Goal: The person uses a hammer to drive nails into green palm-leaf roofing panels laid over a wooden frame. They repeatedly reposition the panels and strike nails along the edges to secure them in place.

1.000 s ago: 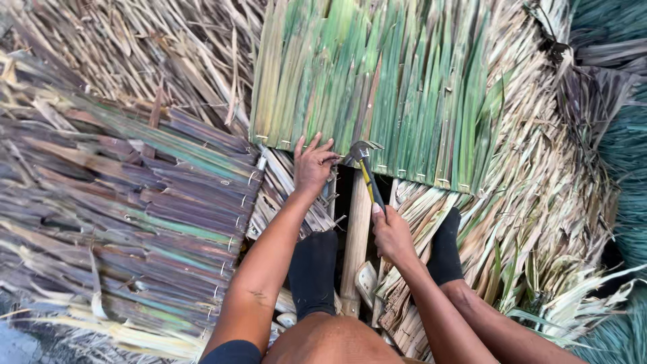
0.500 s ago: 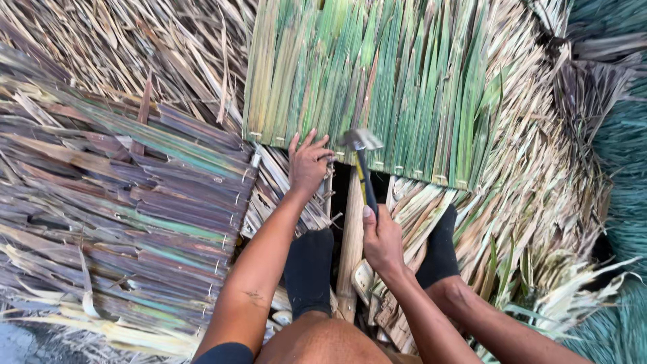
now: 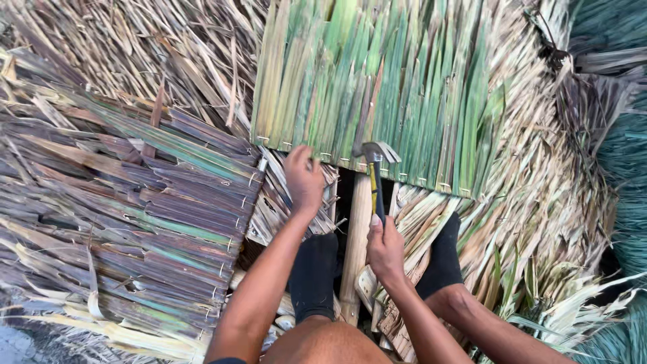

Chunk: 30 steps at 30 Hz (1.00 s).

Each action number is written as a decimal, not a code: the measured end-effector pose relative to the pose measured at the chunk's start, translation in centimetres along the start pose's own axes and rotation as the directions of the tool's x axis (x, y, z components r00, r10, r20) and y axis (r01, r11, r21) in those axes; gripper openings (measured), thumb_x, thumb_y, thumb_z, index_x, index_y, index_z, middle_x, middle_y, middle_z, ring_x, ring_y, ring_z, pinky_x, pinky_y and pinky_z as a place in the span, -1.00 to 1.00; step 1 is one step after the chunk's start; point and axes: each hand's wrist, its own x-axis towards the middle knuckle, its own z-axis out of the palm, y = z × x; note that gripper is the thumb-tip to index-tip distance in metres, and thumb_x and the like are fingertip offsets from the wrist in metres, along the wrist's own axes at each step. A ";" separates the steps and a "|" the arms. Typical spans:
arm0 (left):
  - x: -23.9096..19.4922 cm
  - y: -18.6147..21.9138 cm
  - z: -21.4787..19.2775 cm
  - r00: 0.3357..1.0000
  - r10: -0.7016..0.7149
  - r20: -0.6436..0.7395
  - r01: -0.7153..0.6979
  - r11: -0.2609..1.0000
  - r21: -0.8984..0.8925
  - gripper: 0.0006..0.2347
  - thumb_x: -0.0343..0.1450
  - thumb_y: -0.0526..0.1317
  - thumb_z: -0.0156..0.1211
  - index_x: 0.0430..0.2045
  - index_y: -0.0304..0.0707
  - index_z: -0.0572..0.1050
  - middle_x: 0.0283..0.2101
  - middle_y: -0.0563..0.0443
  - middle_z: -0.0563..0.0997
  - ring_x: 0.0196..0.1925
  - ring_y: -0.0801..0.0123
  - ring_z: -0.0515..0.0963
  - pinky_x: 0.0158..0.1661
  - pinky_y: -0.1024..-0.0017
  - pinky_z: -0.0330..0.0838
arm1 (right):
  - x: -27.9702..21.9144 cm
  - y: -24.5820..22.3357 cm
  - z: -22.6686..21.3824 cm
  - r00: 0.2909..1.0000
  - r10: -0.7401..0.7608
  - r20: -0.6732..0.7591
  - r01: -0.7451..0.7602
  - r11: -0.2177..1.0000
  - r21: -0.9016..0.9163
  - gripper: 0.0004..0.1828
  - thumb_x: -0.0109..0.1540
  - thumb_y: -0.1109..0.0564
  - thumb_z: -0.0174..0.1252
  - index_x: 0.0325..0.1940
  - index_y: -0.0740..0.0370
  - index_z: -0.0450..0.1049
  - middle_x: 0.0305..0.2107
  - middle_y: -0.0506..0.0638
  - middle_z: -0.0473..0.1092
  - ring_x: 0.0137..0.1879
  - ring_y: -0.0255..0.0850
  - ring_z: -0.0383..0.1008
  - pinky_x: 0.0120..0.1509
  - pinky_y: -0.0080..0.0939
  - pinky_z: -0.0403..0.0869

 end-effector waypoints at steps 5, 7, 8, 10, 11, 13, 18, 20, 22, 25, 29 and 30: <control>3.2 -5.0 2.4 0.752 -0.621 0.222 0.530 0.369 -0.764 -0.77 0.40 -0.44 0.32 -0.13 -0.57 0.46 -0.24 -0.14 0.54 -0.27 0.31 0.52 -0.24 0.34 0.38 | 0.8 2.3 -0.2 1.000 0.031 -0.006 -0.031 0.987 -0.156 -0.55 0.44 -0.13 -0.07 -0.31 0.31 0.33 -0.65 0.00 0.33 -0.57 -0.23 0.34 -0.47 -0.14 0.36; 5.5 -7.5 3.6 0.643 -0.689 0.335 0.595 0.173 -0.785 -0.78 0.37 -0.44 0.32 -0.20 -0.53 0.41 -0.22 -0.09 0.54 -0.35 0.34 0.51 -0.36 0.34 0.30 | 1.2 3.2 0.0 0.998 0.068 0.016 -0.064 0.979 -0.191 -0.58 0.43 -0.12 -0.07 -0.31 0.28 0.33 -0.66 -0.01 0.33 -0.58 -0.24 0.35 -0.48 -0.15 0.36; 5.7 -8.8 3.7 0.611 -0.721 0.327 0.591 0.140 -0.795 -0.78 0.33 -0.48 0.29 -0.21 -0.49 0.42 -0.21 -0.08 0.56 -0.32 0.31 0.55 -0.30 0.30 0.38 | 1.2 3.6 0.1 0.997 0.068 0.029 -0.061 0.982 -0.181 -0.61 0.41 -0.11 -0.08 -0.29 0.24 0.33 -0.66 -0.04 0.33 -0.59 -0.25 0.35 -0.49 -0.16 0.36; 8.8 -9.9 5.2 0.569 -0.753 0.330 0.571 0.072 -0.818 -0.74 0.26 -0.55 0.23 -0.22 -0.41 0.45 -0.20 -0.08 0.59 -0.26 0.24 0.62 -0.20 0.21 0.54 | 3.1 3.1 0.0 0.993 0.085 0.076 -0.078 0.993 -0.089 -0.65 0.39 -0.11 -0.08 -0.28 0.21 0.30 -0.67 -0.06 0.30 -0.62 -0.26 0.31 -0.53 -0.16 0.36; 8.8 -10.4 5.8 0.557 -0.753 0.350 0.603 0.077 -0.794 -0.73 0.27 -0.54 0.24 -0.19 -0.36 0.45 -0.17 -0.05 0.59 -0.22 0.25 0.60 -0.16 0.19 0.49 | 3.1 3.0 -0.5 0.984 0.130 0.124 -0.128 0.992 -0.019 -0.65 0.39 -0.11 -0.07 -0.28 0.20 0.28 -0.69 -0.06 0.26 -0.64 -0.25 0.28 -0.56 -0.15 0.35; 7.7 -11.6 6.4 0.523 -0.758 0.390 0.670 0.082 -0.738 -0.71 0.30 -0.51 0.27 -0.15 -0.26 0.45 -0.11 -0.01 0.59 -0.15 0.26 0.56 -0.08 0.15 0.38 | 2.8 2.7 -1.4 0.966 0.186 0.177 -0.197 0.979 0.046 -0.62 0.40 -0.13 -0.06 -0.30 0.21 0.24 -0.70 -0.08 0.21 -0.66 -0.26 0.23 -0.60 -0.16 0.32; 8.5 -11.7 6.0 0.478 -0.777 0.409 0.641 -0.010 -0.767 -0.70 0.27 -0.58 0.28 -0.21 -0.30 0.42 -0.13 -0.06 0.58 -0.13 0.22 0.56 -0.08 0.00 0.42 | 2.4 -1.3 -3.0 0.974 0.195 0.115 -0.191 0.981 -0.040 -0.58 0.41 -0.14 -0.06 -0.34 0.23 0.27 -0.69 -0.12 0.20 -0.68 -0.30 0.24 -0.64 -0.21 0.28; 8.9 -11.0 6.2 0.479 -0.793 0.376 0.637 0.020 -0.771 -0.72 0.25 -0.57 0.28 -0.27 -0.25 0.46 -0.19 -0.02 0.59 -0.21 0.27 0.55 -0.22 0.08 0.38 | 1.0 -2.1 -4.1 0.997 -0.004 0.082 0.003 1.000 0.016 -0.60 0.43 -0.11 -0.06 -0.32 0.23 0.27 -0.70 -0.12 0.21 -0.66 -0.32 0.24 -0.62 -0.26 0.26; 8.5 -10.7 6.3 0.491 -0.817 0.302 0.648 0.110 -0.754 -0.76 0.25 -0.52 0.30 -0.34 -0.17 0.52 -0.27 0.07 0.59 -0.32 0.36 0.49 -0.37 0.21 0.26 | -0.7 -2.1 -4.6 0.970 -0.240 0.029 0.239 0.970 0.050 -0.63 0.44 -0.09 -0.10 -0.28 0.23 0.27 -0.69 -0.13 0.23 -0.65 -0.35 0.26 -0.60 -0.30 0.26; 7.9 -10.2 7.0 0.471 -0.851 0.233 0.649 0.156 -0.745 -0.78 0.29 -0.45 0.43 -0.40 -0.30 0.42 -0.35 -0.05 0.56 -0.47 0.30 0.34 -0.49 0.27 0.07 | -1.1 -2.4 -3.6 0.779 -0.626 -0.044 0.620 0.779 -0.096 -0.62 0.51 -0.10 -0.22 -0.22 0.18 0.27 -0.58 -0.09 0.27 -0.55 -0.35 0.32 -0.48 -0.33 0.30; 7.6 -10.1 7.0 0.447 -0.884 0.134 0.661 0.226 -0.716 -0.74 0.29 -0.47 0.43 -0.42 -0.41 0.35 -0.33 -0.12 0.53 -0.47 0.29 0.36 -0.48 0.32 0.19 | 2.2 -4.6 -1.3 0.913 -0.386 0.130 0.403 0.814 -0.418 -0.61 0.53 -0.12 -0.16 -0.20 0.21 0.26 -0.59 -0.02 0.26 -0.53 -0.21 0.31 -0.42 -0.19 0.28; 7.9 -10.1 7.2 0.481 -0.870 0.105 0.613 0.248 -0.750 -0.79 0.28 -0.52 0.39 -0.39 -0.45 0.42 -0.30 -0.12 0.58 -0.41 0.34 0.48 -0.42 0.39 0.33 | 2.9 -5.2 -1.5 0.980 -0.117 0.159 0.178 0.870 -0.460 -0.62 0.48 -0.11 -0.09 -0.17 0.26 0.29 -0.69 -0.06 0.27 -0.60 -0.18 0.30 -0.49 -0.13 0.25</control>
